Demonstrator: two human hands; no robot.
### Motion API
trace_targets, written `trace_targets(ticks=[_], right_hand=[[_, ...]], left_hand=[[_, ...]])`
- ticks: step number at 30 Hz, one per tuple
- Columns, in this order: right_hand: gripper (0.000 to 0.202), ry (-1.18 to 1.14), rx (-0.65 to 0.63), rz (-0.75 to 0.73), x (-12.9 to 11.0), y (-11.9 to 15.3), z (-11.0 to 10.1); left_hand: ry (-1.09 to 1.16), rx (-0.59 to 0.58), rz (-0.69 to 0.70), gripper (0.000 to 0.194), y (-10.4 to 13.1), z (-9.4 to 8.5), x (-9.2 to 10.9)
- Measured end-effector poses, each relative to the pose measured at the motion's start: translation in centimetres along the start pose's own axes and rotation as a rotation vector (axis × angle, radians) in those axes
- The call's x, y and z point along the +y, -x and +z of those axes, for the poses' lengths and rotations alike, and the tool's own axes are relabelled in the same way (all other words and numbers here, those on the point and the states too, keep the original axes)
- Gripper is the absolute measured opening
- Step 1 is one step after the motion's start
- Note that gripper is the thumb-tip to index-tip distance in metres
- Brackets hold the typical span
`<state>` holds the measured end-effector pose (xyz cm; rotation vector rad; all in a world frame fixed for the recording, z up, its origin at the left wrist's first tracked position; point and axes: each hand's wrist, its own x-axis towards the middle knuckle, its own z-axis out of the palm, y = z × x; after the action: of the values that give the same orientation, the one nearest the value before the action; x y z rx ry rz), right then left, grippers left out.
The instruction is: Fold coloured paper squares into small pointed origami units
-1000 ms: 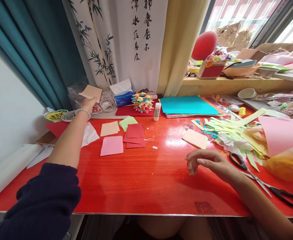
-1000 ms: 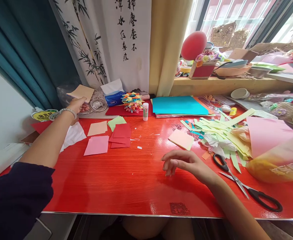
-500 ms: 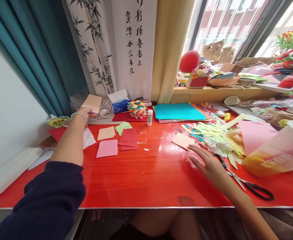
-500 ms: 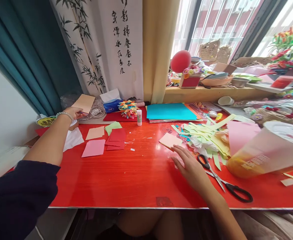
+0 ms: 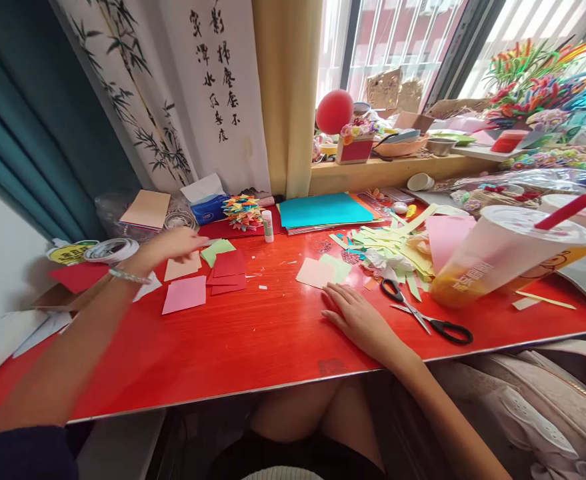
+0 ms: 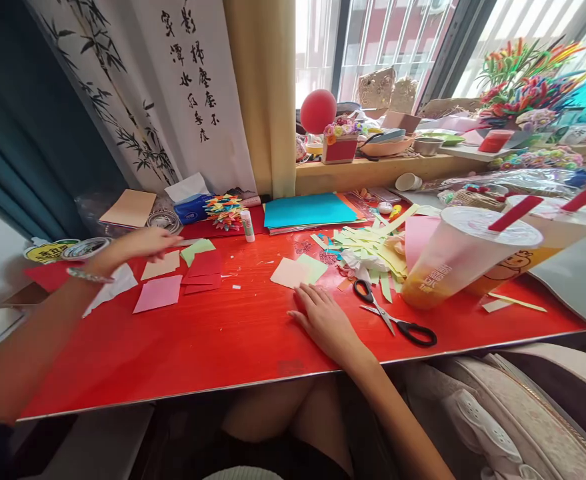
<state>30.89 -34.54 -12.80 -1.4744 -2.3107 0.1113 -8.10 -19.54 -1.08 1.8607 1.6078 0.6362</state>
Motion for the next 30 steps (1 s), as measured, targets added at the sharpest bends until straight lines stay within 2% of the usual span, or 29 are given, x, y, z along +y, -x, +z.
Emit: trace_targets(ticks=[2,3,5,7,9,11,13,16,19,22,25,28,30], right_hand=[[0.054,-0.013,0.045,0.053,0.5,-0.3,-0.2],[0.053,-0.014,0.067,0.087,0.9,-0.6,-0.4],[0.054,-0.007,0.076,0.162,2.0,-1.7,-0.8],[0.058,-0.010,0.035,0.204,3.1,-3.2,-1.4],[0.059,0.009,0.000,0.238,3.8,-4.9,-2.0],[0.056,-0.027,-0.053,0.217,3.8,-6.3,-2.3],[0.053,-0.118,-0.104,0.221,3.3,-7.1,-2.4],[0.056,-0.258,-0.075,0.212,2.6,-7.2,-2.0],[0.068,-0.362,-0.055,0.190,2.8,-6.9,-1.5],[0.074,-0.406,-0.071,0.170,3.5,-6.6,-1.1],[0.076,-0.419,-0.083,0.158,3.7,-6.5,-1.0],[0.078,-0.442,-0.049,0.177,3.4,-6.3,-0.8],[0.080,-0.530,-0.032,0.191,3.2,-6.2,-0.6]], left_hand=[[-0.093,-0.088,0.061,0.029,0.4,5.2,2.8],[-0.236,-0.180,0.200,0.034,0.5,7.9,4.3],[-0.407,-0.289,0.435,0.052,0.5,12.9,6.9],[-0.469,-0.411,0.602,0.067,-0.1,16.7,9.0],[-0.495,-0.501,0.628,0.075,-1.1,18.9,10.2],[-0.485,-0.553,0.636,0.081,-2.3,19.8,10.9],[-0.459,-0.584,0.639,0.087,-3.4,19.9,11.2],[-0.455,-0.611,0.612,0.099,-4.2,19.4,11.5],[-0.465,-0.685,0.572,0.104,-4.5,18.5,12.0],[-0.472,-0.750,0.539,0.099,-4.4,17.8,12.4],[-0.531,-0.724,0.495,0.094,-4.0,17.4,12.5],[-0.510,-0.718,0.479,0.064,-3.5,17.7,12.0],[-0.410,-0.661,0.472,0.045,-3.1,18.0,11.4]])
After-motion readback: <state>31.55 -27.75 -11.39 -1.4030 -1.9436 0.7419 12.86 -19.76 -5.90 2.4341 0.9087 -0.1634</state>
